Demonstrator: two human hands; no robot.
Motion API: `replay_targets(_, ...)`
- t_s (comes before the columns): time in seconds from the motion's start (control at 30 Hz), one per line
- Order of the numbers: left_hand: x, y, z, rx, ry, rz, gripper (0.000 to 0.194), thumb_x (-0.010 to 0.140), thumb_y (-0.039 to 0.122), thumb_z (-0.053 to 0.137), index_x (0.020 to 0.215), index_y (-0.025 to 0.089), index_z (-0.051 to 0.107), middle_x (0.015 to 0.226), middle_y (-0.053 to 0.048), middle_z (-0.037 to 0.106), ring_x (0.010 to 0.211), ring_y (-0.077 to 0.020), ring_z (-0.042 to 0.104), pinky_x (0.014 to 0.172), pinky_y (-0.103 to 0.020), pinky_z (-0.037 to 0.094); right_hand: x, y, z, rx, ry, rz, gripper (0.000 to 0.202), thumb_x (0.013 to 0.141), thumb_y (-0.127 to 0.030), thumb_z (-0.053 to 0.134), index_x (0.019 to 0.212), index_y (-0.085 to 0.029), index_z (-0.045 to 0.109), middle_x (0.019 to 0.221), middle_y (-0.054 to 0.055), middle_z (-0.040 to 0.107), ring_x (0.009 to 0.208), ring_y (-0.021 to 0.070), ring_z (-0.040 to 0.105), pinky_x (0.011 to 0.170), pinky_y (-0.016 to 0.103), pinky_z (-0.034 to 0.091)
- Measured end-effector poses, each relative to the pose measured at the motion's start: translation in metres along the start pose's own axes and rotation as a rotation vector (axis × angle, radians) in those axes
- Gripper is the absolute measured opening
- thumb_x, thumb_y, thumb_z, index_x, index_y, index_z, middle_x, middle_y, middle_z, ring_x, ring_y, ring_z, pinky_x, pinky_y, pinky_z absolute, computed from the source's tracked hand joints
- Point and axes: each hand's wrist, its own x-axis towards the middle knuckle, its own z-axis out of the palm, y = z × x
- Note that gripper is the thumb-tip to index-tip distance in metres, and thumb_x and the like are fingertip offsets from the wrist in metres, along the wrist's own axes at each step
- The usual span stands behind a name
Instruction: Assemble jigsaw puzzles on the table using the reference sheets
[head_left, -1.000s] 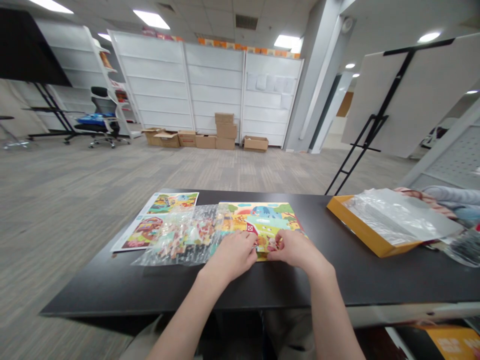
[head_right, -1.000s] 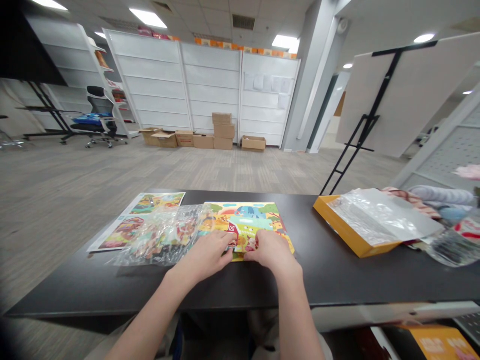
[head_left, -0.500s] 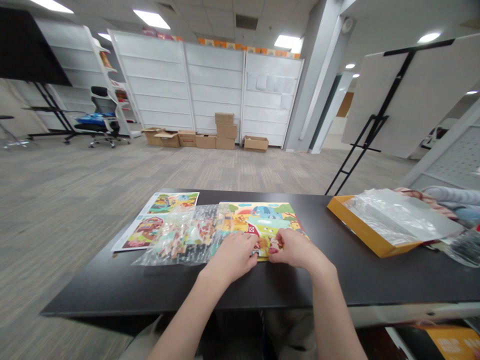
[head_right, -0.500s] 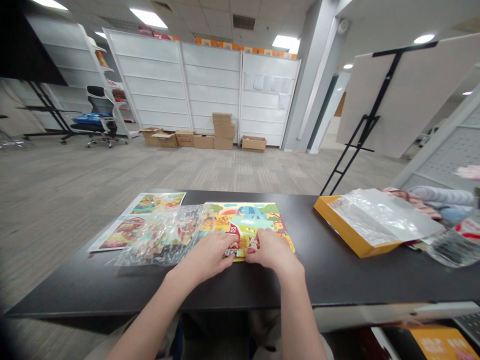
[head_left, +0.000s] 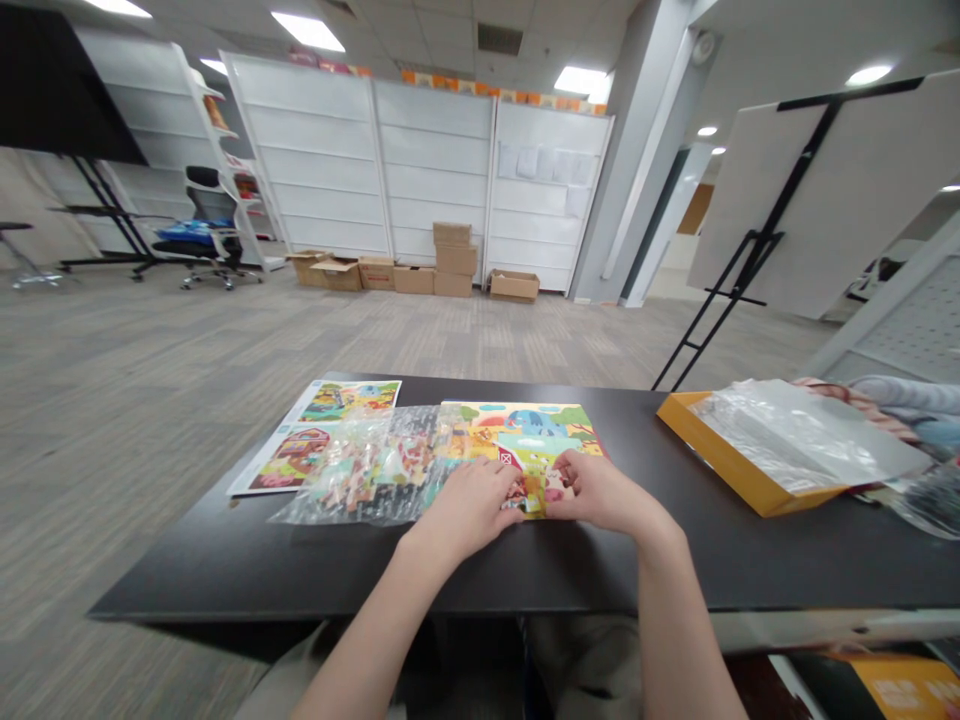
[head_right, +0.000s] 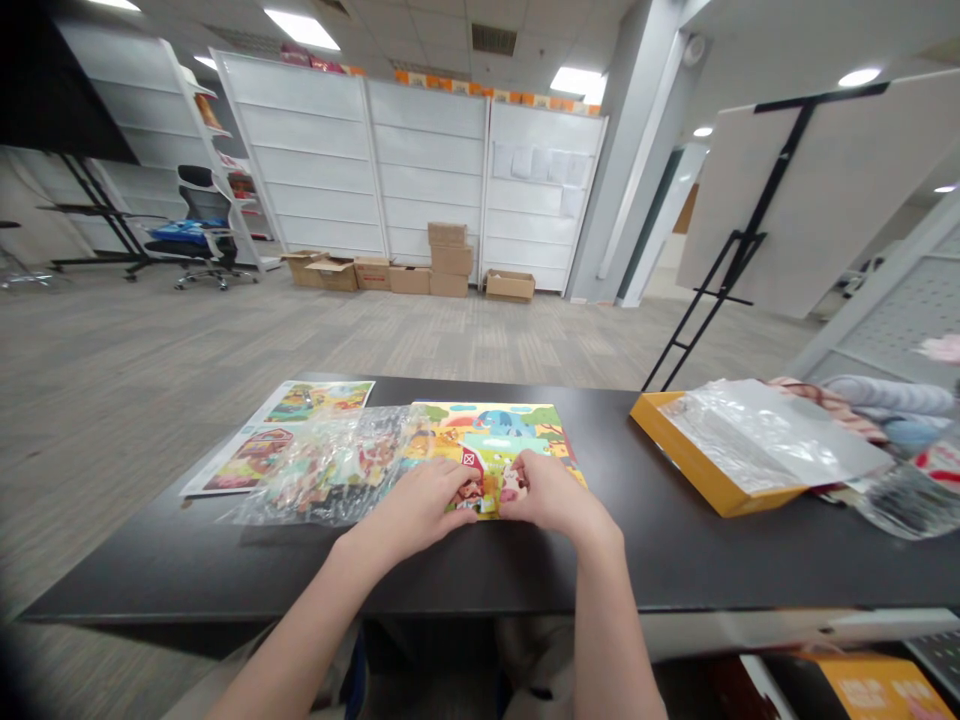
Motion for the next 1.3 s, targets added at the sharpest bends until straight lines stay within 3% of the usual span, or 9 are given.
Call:
replay_targets(0.27,0.001,-0.006,0.003,-0.110,0.097,0.024,0.036,0.089,0.030,0.072,0.122,0.021,0.059,0.119,-0.009,0.068,0.113,-0.0279,0.062,0.100,-0.041,0.049,-0.004,0.001,-0.013,0.373,-0.039,-0.068,0.049,0.070,-0.040,0.080,0.107,-0.020,0.055,0.077,-0.004,0.058,0.070,0.0154,0.061,0.061,0.026,0.048)
replay_targets(0.5,0.003,-0.006,0.002,-0.155,0.191,-0.040,0.048,0.087,0.023,0.070,0.132,0.021,0.053,0.130,-0.011,0.065,0.124,-0.0289,0.059,0.106,-0.043,0.047,-0.006,-0.006,-0.019,0.534,0.123,-0.095,0.063,0.070,-0.049,0.081,0.118,-0.019,0.055,0.069,-0.005,0.054,0.065,0.0160,0.060,0.061,0.030,0.054)
replay_targets(0.57,0.005,-0.004,0.003,-0.173,0.211,-0.070,0.062,0.085,0.022,0.071,0.142,0.020,0.046,0.132,-0.014,0.064,0.123,-0.0302,0.060,0.106,-0.044,0.048,-0.005,-0.009,-0.017,0.495,0.085,-0.135,0.060,0.071,-0.046,0.081,0.118,-0.019,0.057,0.077,-0.002,0.060,0.071,0.0165,0.063,0.066,0.030,0.055)
replay_targets(0.67,0.007,-0.002,0.007,-0.211,0.251,-0.070,0.074,0.083,0.021,0.070,0.150,0.020,0.037,0.138,-0.015,0.061,0.125,-0.0307,0.061,0.105,-0.044,0.049,-0.003,-0.014,-0.012,0.375,0.052,-0.208,0.051,0.072,-0.040,0.081,0.115,-0.021,0.062,0.105,0.005,0.068,0.082,0.0166,0.065,0.076,0.031,0.056)
replay_targets(0.73,0.008,-0.001,0.008,-0.216,0.289,-0.039,0.071,0.084,0.020,0.068,0.148,0.019,0.039,0.141,-0.016,0.059,0.128,-0.0306,0.059,0.107,-0.043,0.049,0.001,-0.015,-0.008,0.322,0.067,-0.228,0.047,0.072,-0.038,0.080,0.112,-0.020,0.064,0.118,0.007,0.067,0.088,0.0172,0.066,0.082,0.032,0.056)
replay_targets(0.9,0.007,-0.002,0.007,-0.212,0.387,0.026,0.052,0.088,0.018,0.067,0.137,0.019,0.050,0.133,-0.013,0.064,0.125,-0.0280,0.062,0.105,-0.041,0.051,0.008,-0.010,-0.003,0.320,0.067,-0.244,0.051,0.075,-0.043,0.079,0.118,-0.020,0.065,0.126,0.009,0.066,0.097,0.0193,0.066,0.089,0.035,0.055)
replay_targets(1.07,0.006,-0.003,0.006,-0.199,0.418,0.128,0.028,0.092,0.022,0.067,0.119,0.020,0.061,0.126,-0.011,0.068,0.120,-0.0258,0.064,0.105,-0.040,0.052,0.005,-0.017,-0.006,0.327,0.018,-0.289,0.043,0.083,-0.045,0.072,0.117,-0.020,0.066,0.114,0.006,0.070,0.098,0.0195,0.065,0.089,0.033,0.054)
replay_targets(1.17,0.005,-0.003,0.004,-0.196,0.425,0.154,0.020,0.093,0.023,0.067,0.112,0.020,0.064,0.124,-0.010,0.069,0.118,-0.0244,0.065,0.104,-0.039,0.052,0.005,-0.021,-0.005,0.452,-0.012,-0.263,0.039,0.090,-0.047,0.062,0.117,-0.020,0.066,0.107,0.006,0.071,0.087,0.0176,0.066,0.075,0.030,0.055)
replay_targets(1.3,-0.001,-0.007,-0.005,-0.117,0.436,0.150,0.029,0.088,0.022,0.072,0.116,0.022,0.064,0.129,-0.010,0.065,0.124,-0.0267,0.060,0.106,-0.043,0.050,0.014,-0.018,0.002,0.604,0.048,-0.240,0.039,0.085,-0.046,0.066,0.113,-0.019,0.063,0.082,0.002,0.067,0.068,0.0143,0.061,0.061,0.026,0.048)
